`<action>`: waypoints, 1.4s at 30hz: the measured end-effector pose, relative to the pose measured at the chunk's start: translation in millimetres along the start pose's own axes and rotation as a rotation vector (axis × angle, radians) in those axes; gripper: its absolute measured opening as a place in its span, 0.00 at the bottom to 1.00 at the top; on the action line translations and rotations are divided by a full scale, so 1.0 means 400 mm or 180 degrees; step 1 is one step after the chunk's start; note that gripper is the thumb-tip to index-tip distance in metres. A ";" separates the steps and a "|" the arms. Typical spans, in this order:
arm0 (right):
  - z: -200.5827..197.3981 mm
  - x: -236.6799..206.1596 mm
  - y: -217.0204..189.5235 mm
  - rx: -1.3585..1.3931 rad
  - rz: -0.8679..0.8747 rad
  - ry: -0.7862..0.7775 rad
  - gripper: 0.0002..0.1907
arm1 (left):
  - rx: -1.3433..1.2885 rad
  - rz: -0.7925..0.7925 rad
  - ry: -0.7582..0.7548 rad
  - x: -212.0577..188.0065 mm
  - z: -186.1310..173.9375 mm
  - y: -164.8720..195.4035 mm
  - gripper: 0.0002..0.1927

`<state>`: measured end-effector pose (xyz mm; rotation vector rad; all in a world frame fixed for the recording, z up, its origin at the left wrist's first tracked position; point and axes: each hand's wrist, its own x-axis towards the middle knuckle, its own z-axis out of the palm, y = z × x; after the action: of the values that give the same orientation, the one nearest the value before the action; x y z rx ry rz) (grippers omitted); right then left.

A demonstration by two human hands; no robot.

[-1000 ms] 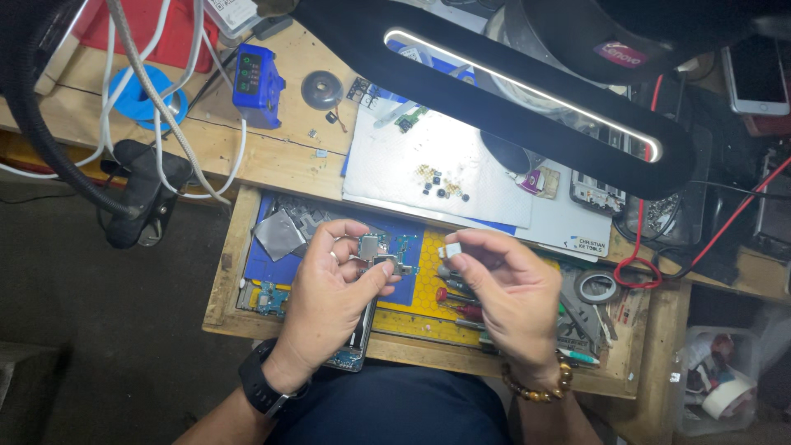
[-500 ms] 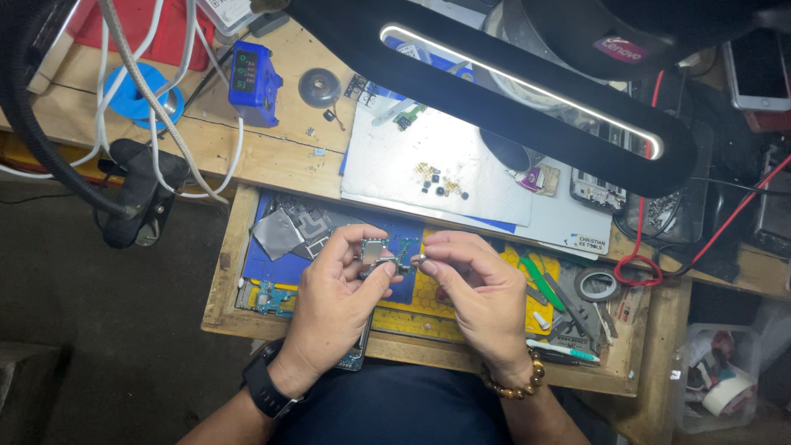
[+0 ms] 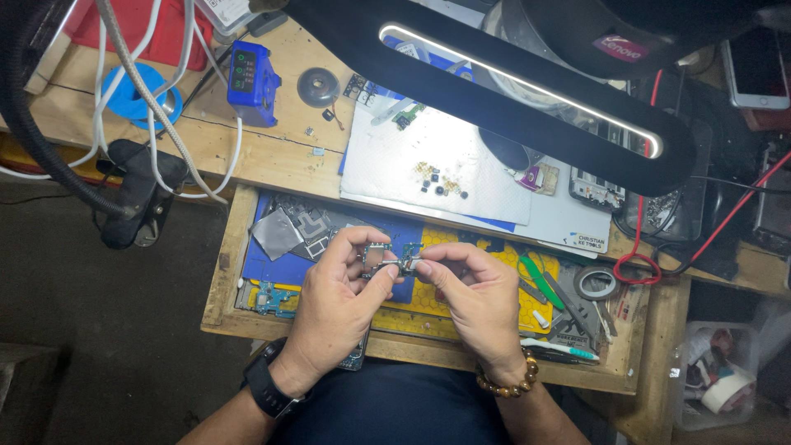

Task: The person disassembles a smartphone, removes the battery and motherboard, and then handles small camera modules and screws. They use a screwdriver to remove screws from the motherboard and place components on the workbench.

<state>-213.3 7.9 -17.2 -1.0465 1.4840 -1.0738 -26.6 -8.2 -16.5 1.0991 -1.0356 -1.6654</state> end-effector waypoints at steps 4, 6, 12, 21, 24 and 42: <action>0.001 -0.003 0.004 -0.0047 -0.0021 0.0020 0.09 | 0.0073 0.0037 0.0043 0.000 0.003 0.005 0.18; 0.002 -0.004 0.004 -0.0068 -0.0004 0.0027 0.09 | 0.0097 0.0031 0.0047 0.000 0.003 0.007 0.18; 0.005 -0.008 -0.003 0.0009 -0.0093 0.0009 0.08 | 0.0286 0.0075 0.0107 -0.002 0.007 0.017 0.18; 0.015 -0.018 -0.011 0.0173 -0.0310 -0.0059 0.09 | 0.0358 -0.0055 0.0202 0.000 0.006 0.014 0.16; 0.015 -0.020 -0.005 -0.0010 -0.0398 -0.0054 0.10 | 0.0327 0.0163 0.0182 -0.002 0.001 0.008 0.16; 0.022 -0.040 -0.010 0.0246 -0.0192 -0.0208 0.16 | 0.0197 -0.0119 0.0239 0.008 -0.012 -0.011 0.11</action>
<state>-201.9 21.5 -10.9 -1.0677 1.3561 -1.1200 -23.9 -10.9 -22.5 1.2188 -1.0301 -1.6182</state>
